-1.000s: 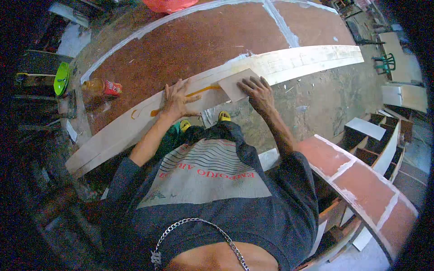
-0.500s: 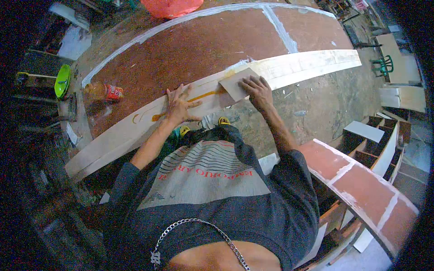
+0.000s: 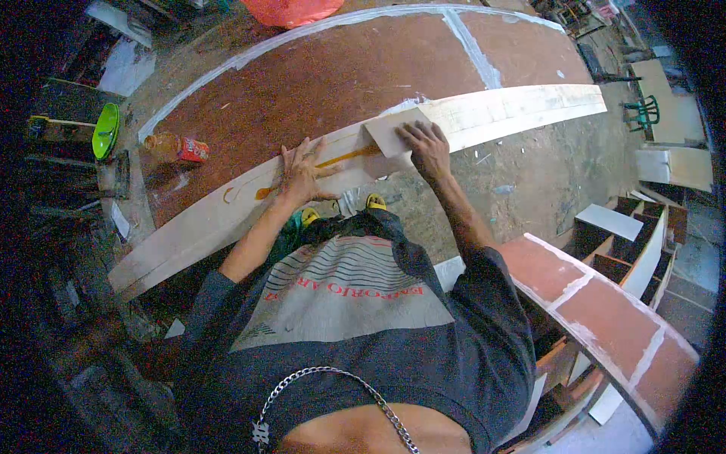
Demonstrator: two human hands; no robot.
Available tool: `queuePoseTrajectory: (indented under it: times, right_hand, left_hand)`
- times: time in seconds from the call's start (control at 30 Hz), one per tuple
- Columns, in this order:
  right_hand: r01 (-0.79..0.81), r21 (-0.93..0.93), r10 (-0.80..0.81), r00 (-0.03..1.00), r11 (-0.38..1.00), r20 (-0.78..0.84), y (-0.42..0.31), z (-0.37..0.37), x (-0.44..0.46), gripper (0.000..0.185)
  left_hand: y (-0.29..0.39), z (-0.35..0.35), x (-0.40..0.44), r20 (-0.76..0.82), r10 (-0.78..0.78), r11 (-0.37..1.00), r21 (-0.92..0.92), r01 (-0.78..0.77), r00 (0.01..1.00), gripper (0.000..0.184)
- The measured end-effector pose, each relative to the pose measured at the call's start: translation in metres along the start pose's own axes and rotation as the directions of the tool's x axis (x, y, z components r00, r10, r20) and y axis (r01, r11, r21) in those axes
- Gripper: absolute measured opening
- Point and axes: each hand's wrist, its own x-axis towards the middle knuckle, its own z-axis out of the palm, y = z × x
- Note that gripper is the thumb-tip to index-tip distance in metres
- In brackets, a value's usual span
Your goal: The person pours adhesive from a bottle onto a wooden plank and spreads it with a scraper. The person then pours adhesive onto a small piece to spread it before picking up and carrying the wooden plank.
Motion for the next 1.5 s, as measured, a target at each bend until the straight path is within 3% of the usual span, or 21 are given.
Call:
queuePoseTrajectory:
  times: [0.07,0.27,0.4,0.53,0.6,0.93,1.3,1.5]
  right_hand:
    - [-0.039,-0.017,0.039,0.998,0.999,-0.043,-0.008,0.000,0.006,0.057]
    - [-0.017,0.006,0.017,0.998,1.000,0.065,-0.014,-0.012,-0.024,0.066]
    - [-0.038,0.028,0.038,0.999,0.999,-0.002,-0.019,-0.022,-0.049,0.066]
    - [-0.042,0.034,0.039,0.996,0.999,0.080,-0.035,-0.021,-0.060,0.062]
    - [-0.037,0.023,0.037,0.999,0.999,0.007,-0.038,-0.017,-0.056,0.061]
    - [-0.042,-0.007,0.042,0.998,0.999,0.045,-0.028,-0.013,-0.034,0.063]
    - [-0.053,-0.029,0.051,0.996,0.998,-0.080,-0.015,0.005,-0.008,0.058]
    - [-0.061,-0.020,0.061,0.998,0.998,-0.006,-0.019,0.009,-0.001,0.060]
  left_hand:
    - [0.003,0.001,0.000,0.001,-0.001,1.000,0.010,0.001,1.000,0.072]
    - [0.003,-0.002,-0.001,0.020,-0.015,1.000,-0.002,0.015,1.000,0.071]
    - [0.000,-0.002,0.000,0.030,-0.022,0.999,-0.025,0.023,0.999,0.070]
    - [0.002,-0.002,0.000,0.019,-0.019,0.999,-0.026,0.020,1.000,0.070]
    - [0.003,-0.002,0.000,0.012,-0.031,0.999,-0.022,0.032,0.999,0.069]
    - [0.001,0.002,-0.001,-0.028,-0.007,0.999,-0.049,0.006,1.000,0.070]
    - [0.002,0.001,-0.001,-0.005,-0.018,1.000,-0.018,0.018,1.000,0.070]
    - [0.001,0.005,0.000,-0.056,-0.010,1.000,-0.025,0.008,0.998,0.068]
